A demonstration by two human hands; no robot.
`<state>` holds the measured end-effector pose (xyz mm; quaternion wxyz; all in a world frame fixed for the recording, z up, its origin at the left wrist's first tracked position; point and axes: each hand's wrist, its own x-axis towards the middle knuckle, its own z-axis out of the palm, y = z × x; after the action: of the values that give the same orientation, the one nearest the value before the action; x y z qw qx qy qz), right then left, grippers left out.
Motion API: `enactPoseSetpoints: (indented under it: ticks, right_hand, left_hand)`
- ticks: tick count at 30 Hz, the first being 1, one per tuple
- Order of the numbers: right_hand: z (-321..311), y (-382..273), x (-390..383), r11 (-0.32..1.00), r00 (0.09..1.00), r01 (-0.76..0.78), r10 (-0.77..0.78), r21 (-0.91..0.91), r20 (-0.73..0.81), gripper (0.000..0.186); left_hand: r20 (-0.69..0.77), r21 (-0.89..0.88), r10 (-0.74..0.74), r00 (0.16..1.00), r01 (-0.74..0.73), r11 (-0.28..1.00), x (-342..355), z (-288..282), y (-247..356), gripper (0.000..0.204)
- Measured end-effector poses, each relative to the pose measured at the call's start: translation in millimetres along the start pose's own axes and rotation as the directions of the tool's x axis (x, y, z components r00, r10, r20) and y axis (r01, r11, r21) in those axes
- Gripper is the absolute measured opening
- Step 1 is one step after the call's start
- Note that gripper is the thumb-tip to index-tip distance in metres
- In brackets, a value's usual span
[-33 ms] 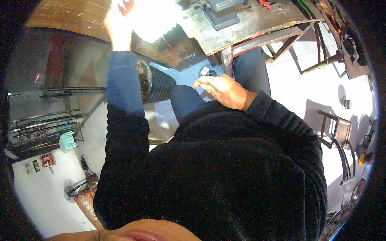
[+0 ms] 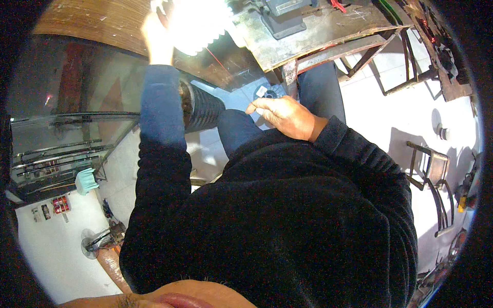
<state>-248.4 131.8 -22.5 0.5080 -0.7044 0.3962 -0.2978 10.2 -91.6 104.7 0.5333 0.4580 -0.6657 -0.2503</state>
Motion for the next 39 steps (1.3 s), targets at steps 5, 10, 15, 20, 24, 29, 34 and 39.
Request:
enactPoseSetpoints:
  ticks: [5,10,15,20,24,29,34,39]
  right_hand:
    - [-1.8,1.5,2.6,0.99,0.99,0.142,-0.142,-0.001,-0.01,0.023]
    - [0.6,1.1,3.7,0.995,0.994,0.1,-0.1,-0.012,0.038,0.024]
    - [-0.1,-3.9,-0.7,0.995,0.995,0.103,-0.103,0.001,-0.004,0.023]
    - [-0.5,-3.0,-0.3,0.994,0.994,0.106,-0.106,-0.009,-0.002,0.023]
    - [-2.8,0.1,2.1,0.998,0.998,0.058,-0.058,0.006,0.036,0.023]
    - [-2.5,-2.2,1.9,0.991,0.99,0.133,-0.133,-0.01,0.04,0.023]
    - [1.1,-7.4,-1.1,0.993,0.993,0.116,-0.116,-0.006,-0.01,0.023]
    - [1.6,-4.9,0.5,0.995,0.994,0.101,-0.102,-0.018,-0.026,0.023]
  left_hand:
    - [-0.031,-0.217,-0.315,0.949,0.301,0.929,-108.8,38.3,-20.8,0.014]
    - [-0.04,-0.288,0.099,0.994,-0.106,0.952,-104.8,1.3,-6.1,0.012]
    - [-0.038,0.155,0.369,0.929,-0.36,0.92,14.0,-16.5,-11.0,0.026]
    - [0.012,-0.625,-0.448,0.894,0.356,0.695,-29.8,27.3,-41.0,0.027]
    - [-0.108,0.11,-0.135,0.985,0.147,0.983,-124.2,35.5,-32.2,0.01]
    - [-0.087,0.018,0.218,0.972,-0.217,0.976,-81.1,-1.6,-0.1,0.016]
    - [-0.07,0.032,0.313,0.947,-0.311,0.95,18.1,-8.2,-35.6,0.016]
    - [0.091,-0.565,-0.186,0.978,0.204,0.8,-63.7,29.8,-73.8,0.021]
